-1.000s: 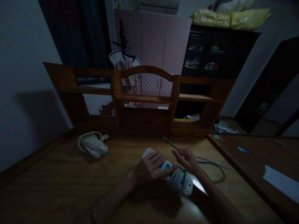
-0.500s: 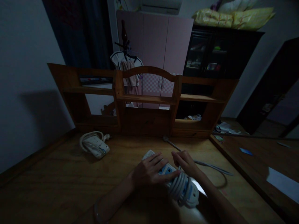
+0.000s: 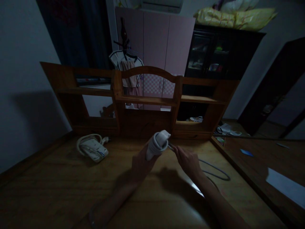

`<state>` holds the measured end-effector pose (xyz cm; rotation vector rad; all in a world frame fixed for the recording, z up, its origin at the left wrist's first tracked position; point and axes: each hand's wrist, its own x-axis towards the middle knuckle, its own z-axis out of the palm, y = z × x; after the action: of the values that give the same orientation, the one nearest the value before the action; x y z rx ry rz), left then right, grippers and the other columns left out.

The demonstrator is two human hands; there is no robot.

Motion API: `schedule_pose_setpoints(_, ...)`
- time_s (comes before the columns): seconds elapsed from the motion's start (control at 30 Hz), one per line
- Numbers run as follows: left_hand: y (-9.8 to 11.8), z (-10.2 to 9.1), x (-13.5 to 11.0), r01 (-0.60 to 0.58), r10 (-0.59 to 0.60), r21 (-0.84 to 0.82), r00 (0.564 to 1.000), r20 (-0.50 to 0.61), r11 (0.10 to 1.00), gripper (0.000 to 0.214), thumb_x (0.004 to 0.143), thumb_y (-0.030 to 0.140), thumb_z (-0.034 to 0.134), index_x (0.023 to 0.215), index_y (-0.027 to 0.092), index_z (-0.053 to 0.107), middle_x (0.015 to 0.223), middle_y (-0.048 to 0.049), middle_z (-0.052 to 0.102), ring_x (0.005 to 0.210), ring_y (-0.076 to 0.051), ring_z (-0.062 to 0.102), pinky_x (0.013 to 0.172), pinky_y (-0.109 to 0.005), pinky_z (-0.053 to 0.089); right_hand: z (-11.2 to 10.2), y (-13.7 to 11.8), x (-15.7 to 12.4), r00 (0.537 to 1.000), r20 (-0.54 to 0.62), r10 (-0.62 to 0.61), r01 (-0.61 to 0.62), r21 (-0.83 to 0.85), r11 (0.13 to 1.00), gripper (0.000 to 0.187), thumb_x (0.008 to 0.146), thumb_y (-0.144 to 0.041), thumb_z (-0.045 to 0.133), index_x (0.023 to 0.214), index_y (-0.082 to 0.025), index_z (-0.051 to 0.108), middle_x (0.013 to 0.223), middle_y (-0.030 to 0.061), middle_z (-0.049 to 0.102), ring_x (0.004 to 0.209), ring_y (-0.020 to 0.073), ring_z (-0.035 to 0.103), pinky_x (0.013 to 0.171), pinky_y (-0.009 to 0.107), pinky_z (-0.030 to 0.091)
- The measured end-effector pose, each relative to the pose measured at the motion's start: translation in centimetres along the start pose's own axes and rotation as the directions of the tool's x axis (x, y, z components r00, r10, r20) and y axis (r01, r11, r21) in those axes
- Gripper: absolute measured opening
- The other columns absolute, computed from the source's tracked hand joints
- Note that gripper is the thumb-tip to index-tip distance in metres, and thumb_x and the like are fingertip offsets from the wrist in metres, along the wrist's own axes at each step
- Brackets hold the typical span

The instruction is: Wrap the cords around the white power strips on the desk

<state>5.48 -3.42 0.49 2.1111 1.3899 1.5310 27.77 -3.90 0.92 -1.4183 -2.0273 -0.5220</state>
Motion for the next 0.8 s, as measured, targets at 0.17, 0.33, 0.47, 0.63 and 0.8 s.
schedule_pose_setpoints(0.17, 0.3, 0.2, 0.9, 0.334, -0.349, -0.277, 0.937, -0.006, 0.901, 0.046, 0.074, 0.051, 0.065, 0.107, 0.019, 0.061, 0.097, -0.0054, 0.069, 0.088, -0.022, 0.065, 0.073, -0.028, 0.048, -0.3, -1.1, -0.1, 0.980, 0.071, -0.188, 0.193, -0.067, 0.979, 0.023, 0.095, -0.033, 0.044, 0.082, -0.019, 0.057, 0.073, 0.0029, 0.062, 0.061, 0.0136, 0.054, 0.055, 0.028, 0.025)
schedule_pose_setpoints(0.33, -0.9, 0.3, 1.3, 0.468, -0.477, -0.420, 0.874, 0.091, 0.778, 0.045, 0.071, 0.052, 0.066, 0.098, 0.016, 0.063, 0.081, -0.0046, 0.069, 0.068, -0.018, 0.064, 0.062, -0.025, 0.047, 0.3, -1.9, -0.6, 0.960, 0.125, -0.252, 0.265, -0.105, 0.958, 0.009, 0.092, -0.016, 0.048, 0.089, -0.020, 0.056, 0.076, 0.0021, 0.060, 0.069, 0.0158, 0.053, 0.060, 0.029, 0.026)
schedule_pose_setpoints(0.47, -2.1, 0.3, 1.6, 0.533, -0.529, -0.414, 0.838, 0.137, 0.738, 0.047, 0.069, 0.054, 0.067, 0.092, 0.013, 0.064, 0.073, -0.0038, 0.066, 0.062, -0.017, 0.061, 0.057, -0.025, 0.045, -0.1, -1.7, -0.5, 0.985, 0.038, -0.167, 0.171, -0.182, 0.968, 0.013, 0.092, -0.019, 0.049, 0.081, -0.019, 0.055, 0.073, 0.0030, 0.058, 0.069, 0.0168, 0.051, 0.065, 0.030, 0.027)
schedule_pose_setpoints(0.63, -3.4, 0.0, 2.3, 0.586, -0.600, -0.349, 0.796, 0.078, 0.732, 0.058, 0.063, 0.058, 0.069, 0.100, 0.013, 0.063, 0.081, -0.0061, 0.067, 0.068, -0.020, 0.063, 0.060, -0.026, 0.045, -0.9, -0.2, -0.1, 0.999, -0.046, 0.010, -0.020, -0.228, 0.973, 0.021, 0.093, -0.035, 0.050, 0.079, -0.020, 0.057, 0.073, 0.0030, 0.057, 0.070, 0.0164, 0.052, 0.062, 0.029, 0.026)
schedule_pose_setpoints(0.8, -4.4, 0.1, 2.9, 0.480, -0.506, -0.361, 0.862, 0.028, 0.799, 0.054, 0.067, 0.055, 0.066, 0.106, 0.017, 0.061, 0.094, -0.0052, 0.068, 0.081, -0.020, 0.064, 0.070, -0.027, 0.046, -1.1, 0.4, -0.3, 0.987, -0.057, -0.151, 0.138, -0.188, 0.973, 0.019, 0.092, -0.037, 0.051, 0.082, -0.023, 0.059, 0.069, -0.0005, 0.054, 0.062, 0.0126, 0.048, 0.058, 0.027, 0.024)
